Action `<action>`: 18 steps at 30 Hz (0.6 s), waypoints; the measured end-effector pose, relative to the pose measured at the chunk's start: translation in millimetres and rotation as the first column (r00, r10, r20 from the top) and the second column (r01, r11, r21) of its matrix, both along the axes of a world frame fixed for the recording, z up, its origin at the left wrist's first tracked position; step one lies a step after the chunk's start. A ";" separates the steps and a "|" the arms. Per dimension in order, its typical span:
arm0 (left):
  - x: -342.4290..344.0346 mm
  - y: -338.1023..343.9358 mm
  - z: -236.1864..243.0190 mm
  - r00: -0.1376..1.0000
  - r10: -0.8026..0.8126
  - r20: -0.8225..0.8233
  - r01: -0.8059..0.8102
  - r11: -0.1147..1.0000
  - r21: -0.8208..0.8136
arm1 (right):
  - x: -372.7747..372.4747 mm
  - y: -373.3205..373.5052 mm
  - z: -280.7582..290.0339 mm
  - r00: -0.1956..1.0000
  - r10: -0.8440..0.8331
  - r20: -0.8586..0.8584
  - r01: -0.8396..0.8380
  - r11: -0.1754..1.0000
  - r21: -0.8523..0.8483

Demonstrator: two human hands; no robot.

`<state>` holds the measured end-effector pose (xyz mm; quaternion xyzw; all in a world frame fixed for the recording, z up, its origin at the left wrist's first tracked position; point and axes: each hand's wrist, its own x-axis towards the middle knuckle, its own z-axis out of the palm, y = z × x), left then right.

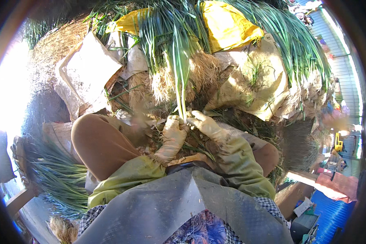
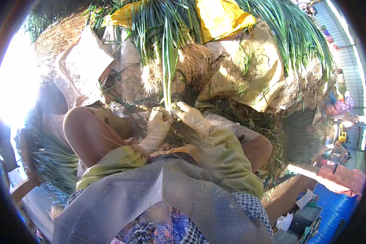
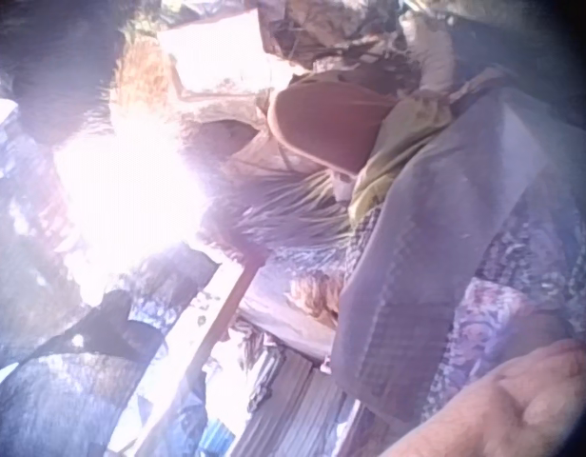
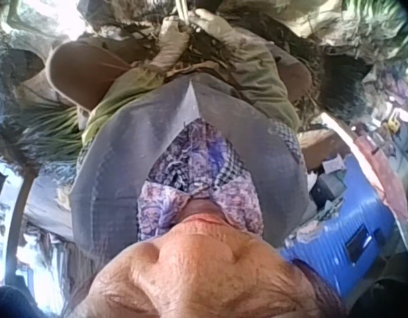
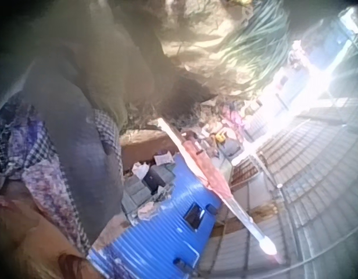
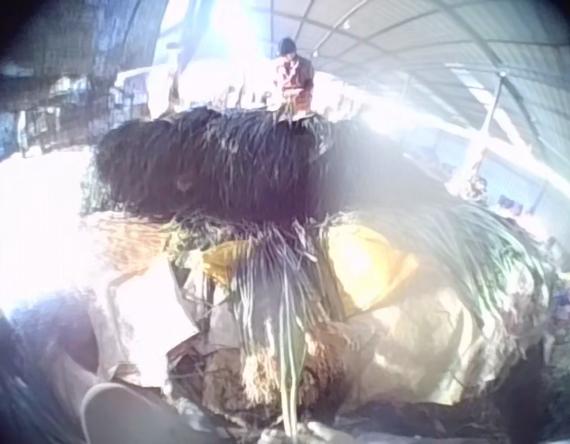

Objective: The person sits cross-legged and trims the roots and lower stems of green onions by hand. They repeatedly pull off unwanted parts and place the trimmed onions aside.

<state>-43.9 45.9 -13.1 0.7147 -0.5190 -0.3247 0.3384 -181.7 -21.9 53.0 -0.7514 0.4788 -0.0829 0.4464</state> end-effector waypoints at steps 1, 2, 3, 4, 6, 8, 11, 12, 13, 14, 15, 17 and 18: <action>0.5 -0.4 0.0 0.999 0.013 0.042 -0.012 1.000 -0.011 | 7.5 -4.2 -8.7 0.987 -0.081 -0.136 0.096 0.990 0.107; 2.5 0.2 0.4 0.996 0.001 0.084 -0.009 0.996 0.091 | 6.7 -3.4 -10.0 0.982 0.105 -0.157 -0.118 0.990 -0.074; 4.9 0.1 0.7 0.995 -0.009 0.100 0.000 0.996 0.091 | 9.5 -2.8 -10.3 0.939 0.245 -0.243 -0.308 0.912 -0.270; 6.5 0.7 1.6 0.993 -0.018 0.113 0.007 0.995 0.095 | 9.1 1.2 -5.4 0.963 0.235 -0.135 -0.251 0.960 -0.124; 7.3 1.2 4.3 0.999 0.026 -0.039 -0.019 0.987 0.159 | 8.5 12.2 11.4 0.991 -0.130 0.030 0.102 0.882 0.460; 5.0 1.1 7.5 0.991 -0.053 0.123 0.041 0.995 0.096 | 15.3 11.0 26.0 0.996 -0.001 -0.091 -0.010 0.992 -0.128; 0.2 3.0 11.5 0.960 -0.186 0.207 0.151 0.973 0.172 | 34.8 -13.0 28.5 0.915 -0.110 -0.389 -0.062 0.912 -0.404; 0.6 5.8 12.3 0.924 -0.215 0.316 0.181 0.975 0.132 | 41.9 -22.3 23.6 0.865 -0.044 -0.499 -0.182 0.901 -0.394; 1.8 6.8 12.3 0.895 -0.270 0.354 0.219 0.959 0.179 | 47.4 -32.6 17.0 0.802 0.003 -0.597 -0.283 0.883 -0.376; 3.8 8.3 11.8 0.893 -0.264 0.365 0.226 0.963 0.144 | 51.3 -38.0 9.2 0.772 0.026 -0.635 -0.360 0.841 -0.403; 5.5 9.7 11.0 0.900 -0.210 0.382 0.214 0.976 0.032 | 54.9 -42.0 0.8 0.785 0.032 -0.619 -0.428 0.749 -0.505; 11.6 9.5 7.6 0.914 -0.308 0.264 0.272 0.948 0.164 | 56.1 -48.0 -10.9 0.798 0.079 -0.598 -0.440 0.753 -0.488; 11.3 8.2 6.0 0.917 -0.317 0.241 0.289 0.946 0.146 | 53.7 -46.6 -13.4 0.799 0.093 -0.594 -0.428 0.781 -0.454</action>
